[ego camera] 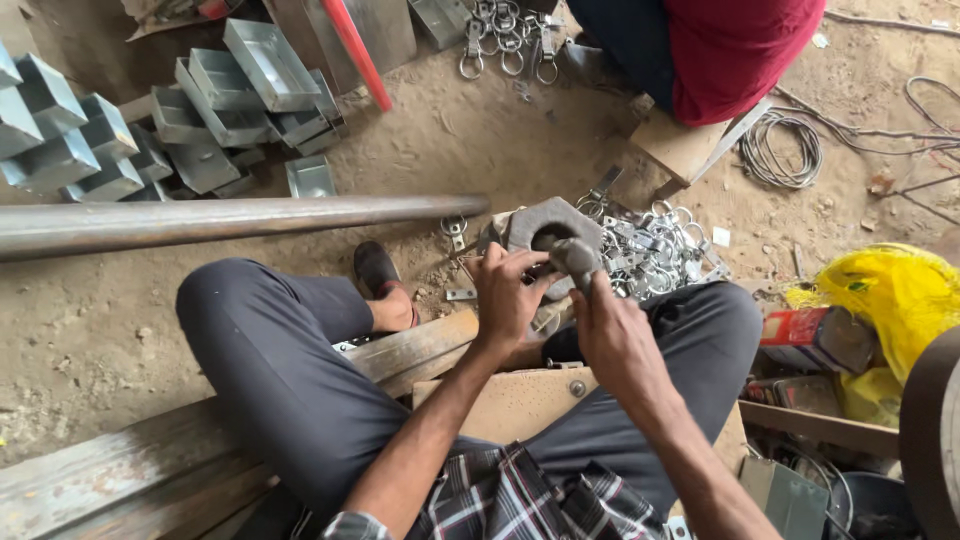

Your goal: The person straightens and flattens metal components using a hammer and a large hexagonal metal block as an anvil, placing each piece into a hole or on the surface and striking it.

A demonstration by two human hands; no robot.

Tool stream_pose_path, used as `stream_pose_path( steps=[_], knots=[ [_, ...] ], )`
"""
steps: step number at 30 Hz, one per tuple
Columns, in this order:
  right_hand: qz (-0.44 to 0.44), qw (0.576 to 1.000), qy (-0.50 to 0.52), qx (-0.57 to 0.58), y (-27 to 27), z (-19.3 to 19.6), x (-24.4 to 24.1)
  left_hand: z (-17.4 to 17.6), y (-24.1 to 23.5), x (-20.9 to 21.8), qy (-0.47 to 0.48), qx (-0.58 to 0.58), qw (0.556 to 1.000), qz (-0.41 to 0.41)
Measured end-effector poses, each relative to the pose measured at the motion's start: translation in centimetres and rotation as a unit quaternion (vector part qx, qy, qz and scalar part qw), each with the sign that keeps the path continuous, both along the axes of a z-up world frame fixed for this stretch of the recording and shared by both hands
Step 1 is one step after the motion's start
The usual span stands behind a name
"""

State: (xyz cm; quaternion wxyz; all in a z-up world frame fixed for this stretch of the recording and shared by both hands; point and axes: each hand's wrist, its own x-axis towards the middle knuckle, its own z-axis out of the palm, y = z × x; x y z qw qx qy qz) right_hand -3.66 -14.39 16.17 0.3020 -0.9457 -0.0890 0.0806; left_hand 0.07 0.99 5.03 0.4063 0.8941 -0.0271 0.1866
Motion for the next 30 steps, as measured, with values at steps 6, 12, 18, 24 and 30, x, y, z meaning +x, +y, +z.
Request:
stream_pose_path(
  steps=[6,12,18,24,30],
  knots=[
    [-0.059,0.996,-0.063,0.010,-2.3,4.4,0.2,-0.1,-0.7,0.1,0.014,-0.026,1.000,0.002],
    [-0.195,0.959,-0.039,0.201,-5.3,-0.5,-0.2,-0.8,-0.7,-0.1,-0.012,-0.010,1.000,0.008],
    [-0.063,0.996,-0.045,0.052,-3.0,0.4,1.2,1.3,0.0,0.4,-0.010,-0.021,1.000,0.003],
    [-0.094,0.974,-0.173,0.108,-4.3,7.6,-0.3,0.6,-0.2,-0.8,-0.006,-0.044,0.999,0.001],
    [-0.081,0.976,-0.199,0.019,-3.1,2.6,-1.1,-0.2,-0.1,-0.4,0.006,-0.041,0.999,0.001]
  ],
)
